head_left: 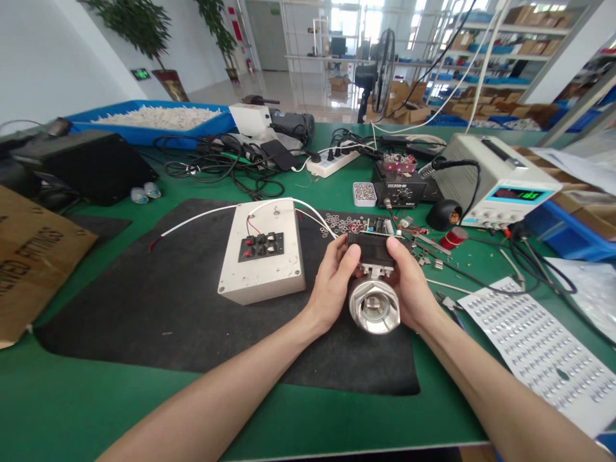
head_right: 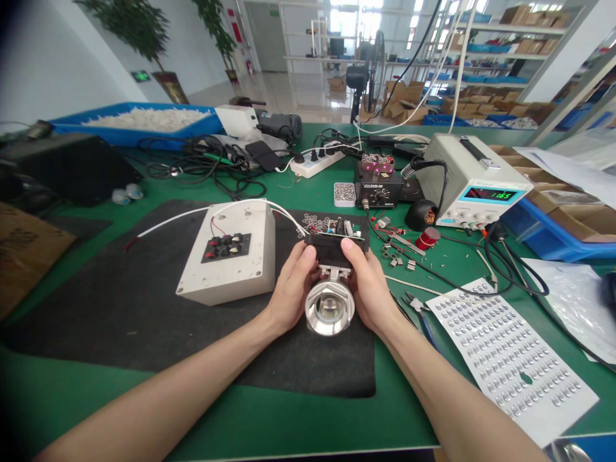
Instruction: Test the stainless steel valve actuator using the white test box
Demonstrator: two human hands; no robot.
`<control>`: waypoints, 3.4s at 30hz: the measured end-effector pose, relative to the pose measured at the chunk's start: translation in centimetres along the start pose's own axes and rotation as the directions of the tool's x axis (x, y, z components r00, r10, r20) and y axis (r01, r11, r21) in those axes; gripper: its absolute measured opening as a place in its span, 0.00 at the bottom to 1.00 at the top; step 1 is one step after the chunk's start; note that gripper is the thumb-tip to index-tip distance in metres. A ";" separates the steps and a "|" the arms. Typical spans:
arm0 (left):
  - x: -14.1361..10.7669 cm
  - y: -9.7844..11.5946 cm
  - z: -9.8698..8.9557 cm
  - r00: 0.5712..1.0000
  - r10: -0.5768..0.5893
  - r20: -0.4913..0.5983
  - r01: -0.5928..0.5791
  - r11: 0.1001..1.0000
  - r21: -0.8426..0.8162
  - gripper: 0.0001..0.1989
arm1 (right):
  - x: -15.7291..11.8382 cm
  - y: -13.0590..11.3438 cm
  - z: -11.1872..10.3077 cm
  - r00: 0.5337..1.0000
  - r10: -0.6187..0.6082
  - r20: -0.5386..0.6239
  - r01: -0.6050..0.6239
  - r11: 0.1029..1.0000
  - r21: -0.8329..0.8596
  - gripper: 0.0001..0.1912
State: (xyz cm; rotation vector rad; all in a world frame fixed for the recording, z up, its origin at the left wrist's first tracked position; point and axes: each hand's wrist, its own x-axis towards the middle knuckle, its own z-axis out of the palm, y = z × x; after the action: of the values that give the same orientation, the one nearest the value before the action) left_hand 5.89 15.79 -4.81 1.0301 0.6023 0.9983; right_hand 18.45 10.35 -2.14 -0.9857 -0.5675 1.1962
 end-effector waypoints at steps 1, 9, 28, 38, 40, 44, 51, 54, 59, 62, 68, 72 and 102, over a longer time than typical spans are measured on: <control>0.0 0.0 0.0 1.000 0.001 -0.002 -0.001 1.000 0.000 0.29 | 0.0 0.0 0.0 1.000 0.000 0.002 0.000 1.000 -0.003 0.32; -0.2 0.1 -0.1 1.000 -0.005 -0.005 0.005 1.000 0.008 0.30 | 0.0 -0.1 0.0 1.000 0.011 0.011 -0.011 1.000 0.026 0.32; 0.0 -0.1 0.1 1.000 -0.001 0.008 0.002 1.000 -0.016 0.31 | -0.1 -0.2 0.2 1.000 0.023 0.004 -0.023 0.998 0.052 0.31; -0.1 0.0 -0.1 1.000 0.008 0.014 -0.008 1.000 0.009 0.31 | -0.2 -0.2 0.1 1.000 0.008 0.023 -0.009 0.999 0.036 0.31; -0.1 0.0 -0.1 1.000 0.011 0.016 -0.011 1.000 0.011 0.31 | -0.1 -0.2 0.0 1.000 0.009 0.025 -0.010 0.999 0.030 0.31; -0.1 0.0 -0.2 1.000 0.021 0.011 -0.021 0.999 0.034 0.30 | -0.1 -0.1 0.0 1.000 0.003 0.026 -0.003 1.000 0.008 0.32; -0.2 0.0 -0.2 1.000 0.024 0.014 -0.025 0.999 0.043 0.30 | -0.1 -0.2 -0.1 1.000 0.006 0.026 -0.007 0.999 0.039 0.31; -0.1 0.0 -0.2 1.000 0.025 0.014 -0.025 0.999 0.035 0.30 | -0.1 -0.1 0.0 1.000 0.009 0.022 -0.010 0.999 0.047 0.31; -0.1 0.1 -0.2 1.000 0.024 0.006 -0.024 0.999 0.035 0.30 | -0.2 -0.1 0.0 1.000 0.004 0.019 -0.005 0.999 0.045 0.31; -0.2 0.1 -0.1 1.000 0.020 0.011 -0.020 1.000 0.016 0.30 | -0.2 -0.2 0.0 1.000 0.010 0.027 -0.011 0.999 0.049 0.31; -0.4 0.3 0.0 0.999 0.029 0.027 -0.030 0.999 0.028 0.29 | -0.3 -0.4 0.1 0.997 0.063 0.041 -0.065 0.995 0.071 0.28; -0.6 0.3 0.0 0.998 0.056 0.019 -0.057 0.997 0.043 0.29 | -0.4 -0.6 0.1 0.997 0.069 0.023 -0.070 0.995 0.076 0.27; -2.0 1.3 -0.1 0.986 0.156 -0.056 -0.136 0.953 0.271 0.25 | -0.5 -0.9 -1.0 0.998 0.058 0.003 -0.058 0.997 -0.050 0.35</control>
State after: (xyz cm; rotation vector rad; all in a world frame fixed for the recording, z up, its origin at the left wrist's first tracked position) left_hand 4.42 14.30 -3.79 1.2931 0.7465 1.1112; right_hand 19.59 9.55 -1.81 -1.0481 -0.5780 1.2414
